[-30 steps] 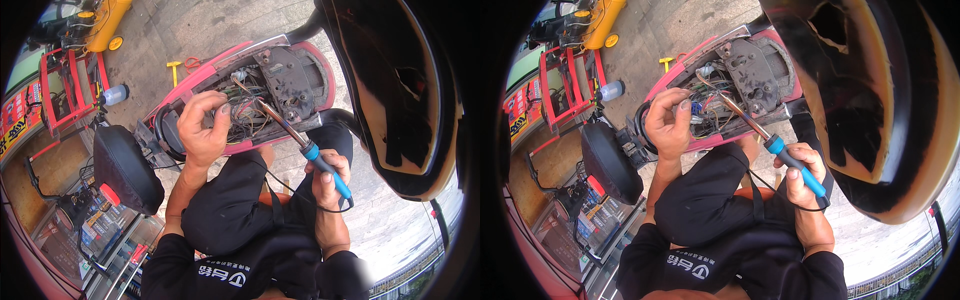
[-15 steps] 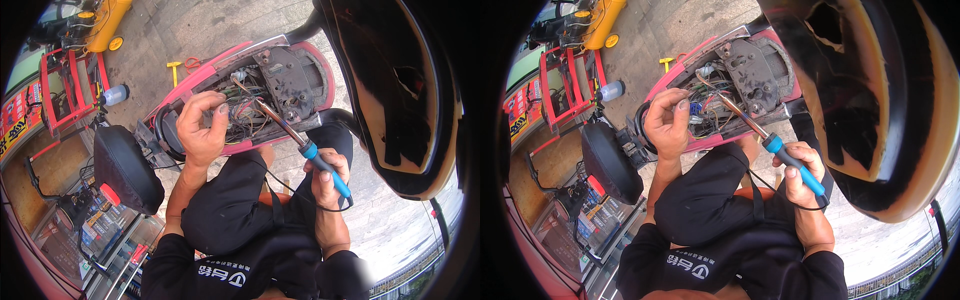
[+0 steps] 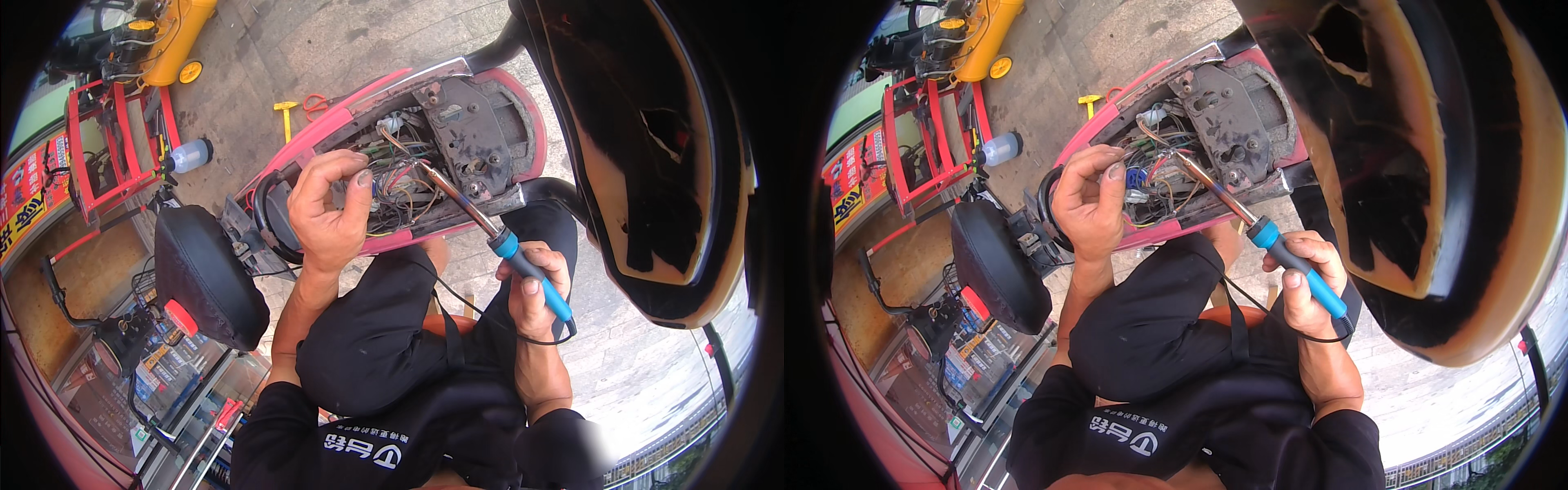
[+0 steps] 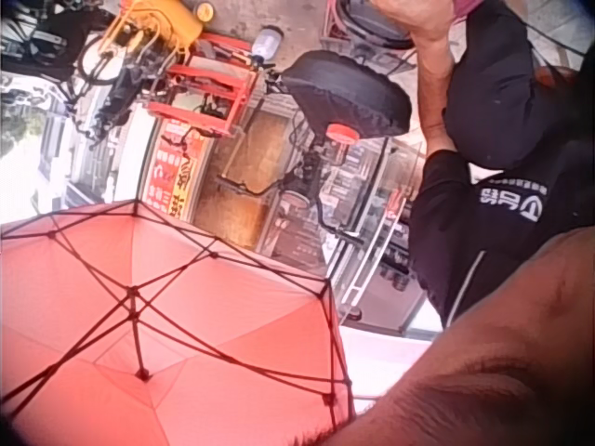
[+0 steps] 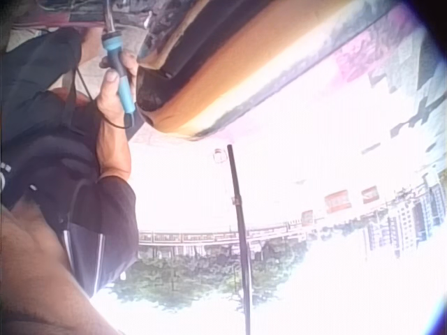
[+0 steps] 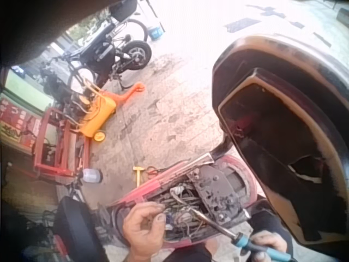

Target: The person uses a soldering iron to join wires inside the open compartment of a pink electric scooter. They hold the wires with one hand and apply the soldering iron with the other, repeatedly heating and joining connections.

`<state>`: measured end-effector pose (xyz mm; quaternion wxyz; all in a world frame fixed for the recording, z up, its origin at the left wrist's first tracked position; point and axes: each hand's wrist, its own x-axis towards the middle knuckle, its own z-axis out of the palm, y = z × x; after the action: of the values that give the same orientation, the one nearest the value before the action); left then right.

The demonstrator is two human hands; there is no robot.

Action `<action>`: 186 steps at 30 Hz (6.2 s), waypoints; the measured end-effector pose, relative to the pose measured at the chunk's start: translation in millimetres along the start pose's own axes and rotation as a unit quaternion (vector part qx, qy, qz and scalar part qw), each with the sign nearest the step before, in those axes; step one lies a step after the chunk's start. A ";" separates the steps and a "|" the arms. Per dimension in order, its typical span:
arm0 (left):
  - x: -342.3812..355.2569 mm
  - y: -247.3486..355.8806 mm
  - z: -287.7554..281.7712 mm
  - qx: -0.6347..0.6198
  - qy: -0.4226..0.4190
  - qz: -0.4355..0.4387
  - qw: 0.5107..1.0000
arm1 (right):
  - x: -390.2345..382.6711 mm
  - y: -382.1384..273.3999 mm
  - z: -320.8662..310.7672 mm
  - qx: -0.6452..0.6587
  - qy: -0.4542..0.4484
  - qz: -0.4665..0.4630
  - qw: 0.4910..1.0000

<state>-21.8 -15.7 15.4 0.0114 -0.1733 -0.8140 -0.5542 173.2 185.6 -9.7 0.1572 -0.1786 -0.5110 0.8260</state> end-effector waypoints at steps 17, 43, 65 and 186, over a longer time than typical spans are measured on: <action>-1.8 -0.9 -0.2 -0.006 0.001 -0.015 1.000 | -2.5 1.3 -1.1 0.001 -0.011 0.003 1.000; -3.1 -7.8 -9.0 -0.142 0.039 -0.080 0.986 | -2.9 -12.2 0.1 0.015 -0.001 -0.036 0.999; 2.1 -5.1 -24.6 -0.109 -0.075 -0.106 0.985 | -7.9 -36.6 7.8 0.032 0.014 -0.075 0.997; 18.6 -20.9 -3.3 0.121 -0.236 -0.209 0.941 | -36.7 -71.5 -1.7 0.040 -0.049 -0.135 0.989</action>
<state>-46.0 -20.5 1.8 -0.2759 -0.1228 -0.8723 -0.3845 212.1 201.3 58.8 0.2490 -0.0614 -0.5043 0.8246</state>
